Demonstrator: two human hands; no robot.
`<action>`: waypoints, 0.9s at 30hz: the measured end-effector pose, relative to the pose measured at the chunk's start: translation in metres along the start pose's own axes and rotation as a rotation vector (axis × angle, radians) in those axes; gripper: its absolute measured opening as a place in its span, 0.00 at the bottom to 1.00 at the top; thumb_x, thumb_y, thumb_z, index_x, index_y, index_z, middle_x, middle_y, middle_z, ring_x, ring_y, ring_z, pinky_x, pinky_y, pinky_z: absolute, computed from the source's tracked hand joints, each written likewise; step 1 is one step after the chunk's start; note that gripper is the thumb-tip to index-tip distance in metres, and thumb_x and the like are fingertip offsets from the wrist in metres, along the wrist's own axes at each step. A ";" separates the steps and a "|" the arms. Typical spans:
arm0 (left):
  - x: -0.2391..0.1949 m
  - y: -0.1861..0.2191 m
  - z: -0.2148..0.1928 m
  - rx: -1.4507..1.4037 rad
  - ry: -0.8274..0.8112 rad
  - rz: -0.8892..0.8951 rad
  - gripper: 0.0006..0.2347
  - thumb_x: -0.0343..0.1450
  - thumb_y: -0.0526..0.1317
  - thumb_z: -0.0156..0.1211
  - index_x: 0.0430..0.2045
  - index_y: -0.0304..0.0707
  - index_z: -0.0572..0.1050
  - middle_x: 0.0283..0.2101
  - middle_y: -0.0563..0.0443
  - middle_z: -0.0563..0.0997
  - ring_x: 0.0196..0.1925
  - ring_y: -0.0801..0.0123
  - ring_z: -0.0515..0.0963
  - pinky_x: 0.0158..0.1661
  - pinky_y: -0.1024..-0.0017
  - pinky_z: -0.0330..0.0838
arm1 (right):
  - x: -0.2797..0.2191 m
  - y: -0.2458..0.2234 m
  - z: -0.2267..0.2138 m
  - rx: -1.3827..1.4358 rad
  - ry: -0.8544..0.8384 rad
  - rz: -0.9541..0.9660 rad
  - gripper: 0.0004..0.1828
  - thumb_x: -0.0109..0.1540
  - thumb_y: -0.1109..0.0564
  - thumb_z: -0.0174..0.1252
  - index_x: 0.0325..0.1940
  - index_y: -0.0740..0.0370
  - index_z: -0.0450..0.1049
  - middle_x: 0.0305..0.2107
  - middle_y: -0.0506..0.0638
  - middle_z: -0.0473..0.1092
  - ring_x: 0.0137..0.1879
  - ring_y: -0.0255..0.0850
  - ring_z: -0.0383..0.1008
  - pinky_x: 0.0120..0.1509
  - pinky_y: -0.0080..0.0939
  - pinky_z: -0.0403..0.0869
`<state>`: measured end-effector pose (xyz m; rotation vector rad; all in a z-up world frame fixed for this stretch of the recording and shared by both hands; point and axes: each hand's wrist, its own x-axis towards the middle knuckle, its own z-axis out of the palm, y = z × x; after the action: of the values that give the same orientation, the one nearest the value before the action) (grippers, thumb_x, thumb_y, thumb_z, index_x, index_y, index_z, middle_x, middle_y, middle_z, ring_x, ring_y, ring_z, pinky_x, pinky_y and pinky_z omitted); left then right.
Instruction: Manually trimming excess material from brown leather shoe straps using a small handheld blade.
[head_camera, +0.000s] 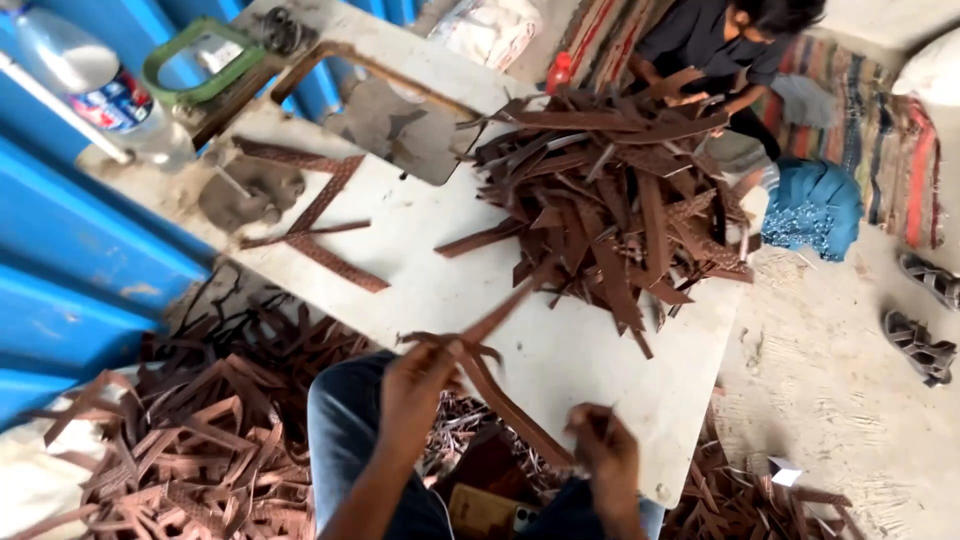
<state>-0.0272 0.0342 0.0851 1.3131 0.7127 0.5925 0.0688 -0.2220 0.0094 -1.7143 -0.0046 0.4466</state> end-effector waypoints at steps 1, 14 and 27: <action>-0.005 -0.012 0.002 -0.130 -0.030 -0.091 0.09 0.72 0.39 0.63 0.36 0.31 0.83 0.29 0.46 0.85 0.26 0.71 0.82 0.29 0.71 0.79 | -0.003 -0.012 -0.003 0.147 0.022 0.042 0.13 0.62 0.53 0.62 0.41 0.68 0.79 0.21 0.48 0.73 0.18 0.32 0.59 0.20 0.35 0.58; -0.045 -0.061 0.034 0.244 -0.492 -0.389 0.21 0.80 0.51 0.50 0.23 0.34 0.76 0.23 0.42 0.82 0.21 0.64 0.81 0.26 0.67 0.76 | -0.027 -0.018 -0.005 -0.629 0.036 -0.732 0.15 0.58 0.58 0.66 0.50 0.60 0.80 0.50 0.54 0.75 0.39 0.36 0.81 0.36 0.37 0.82; -0.011 -0.090 0.040 0.826 -0.419 0.508 0.07 0.71 0.32 0.61 0.41 0.31 0.78 0.44 0.42 0.77 0.44 0.53 0.80 0.47 0.59 0.78 | -0.022 -0.082 0.010 -0.864 0.169 -0.557 0.18 0.56 0.51 0.70 0.49 0.53 0.79 0.45 0.52 0.77 0.34 0.44 0.82 0.32 0.44 0.78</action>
<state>-0.0050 -0.0150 0.0017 2.3428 0.2544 0.3952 0.0652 -0.2016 0.0919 -2.4697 -0.6150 -0.1615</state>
